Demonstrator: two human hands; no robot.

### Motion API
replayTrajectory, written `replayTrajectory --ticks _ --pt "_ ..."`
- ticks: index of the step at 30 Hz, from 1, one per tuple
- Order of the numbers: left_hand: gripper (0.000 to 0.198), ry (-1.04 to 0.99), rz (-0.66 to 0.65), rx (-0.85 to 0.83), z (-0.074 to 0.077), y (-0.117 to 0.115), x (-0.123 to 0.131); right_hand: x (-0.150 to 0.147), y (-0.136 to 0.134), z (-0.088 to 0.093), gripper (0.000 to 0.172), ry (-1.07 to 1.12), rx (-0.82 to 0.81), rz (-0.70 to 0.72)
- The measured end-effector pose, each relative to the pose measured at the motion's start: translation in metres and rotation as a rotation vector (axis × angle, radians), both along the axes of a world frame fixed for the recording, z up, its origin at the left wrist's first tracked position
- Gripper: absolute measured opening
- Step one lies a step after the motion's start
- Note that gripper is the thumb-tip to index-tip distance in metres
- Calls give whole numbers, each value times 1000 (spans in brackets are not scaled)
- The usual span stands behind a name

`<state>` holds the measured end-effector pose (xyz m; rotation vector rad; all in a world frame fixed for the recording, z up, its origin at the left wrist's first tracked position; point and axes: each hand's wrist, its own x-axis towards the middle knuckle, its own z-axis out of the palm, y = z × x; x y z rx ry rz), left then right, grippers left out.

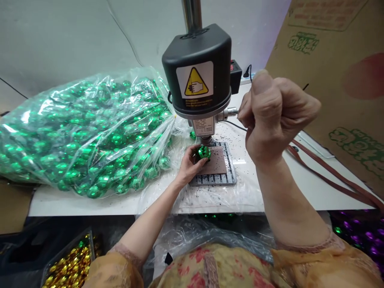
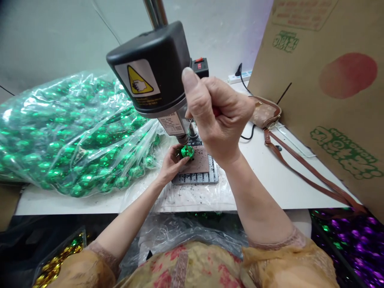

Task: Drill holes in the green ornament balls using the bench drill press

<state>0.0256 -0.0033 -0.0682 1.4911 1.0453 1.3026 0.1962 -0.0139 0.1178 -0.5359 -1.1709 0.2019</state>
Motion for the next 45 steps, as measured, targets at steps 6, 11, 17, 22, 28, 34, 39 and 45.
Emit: replayTrajectory --ticks 6,11,17,22,28,34,39,45 --pt "62 95 -30 22 -4 -1 -2 0 2 -3 46 -33 14 -19" --pt "59 172 -2 71 -5 -9 3 0 2 -4 48 -47 -2 -60" --pt "46 141 30 67 -5 -15 13 0 2 -2 49 -49 -3 -46" --pt "53 53 45 8 -4 -16 18 -1 1 -1 48 -7 6 -10" --pt "52 -5 43 -3 -5 -17 19 -3 9 -14 45 32 171 27" --pt "51 -8 43 8 -8 -16 19 -5 19 -27 51 49 295 -17" --pt "50 -3 44 27 -9 -16 19 -3 19 -32 53 43 328 -85" --pt "50 13 59 30 -9 -16 19 -3 21 -39 52 23 397 -51"
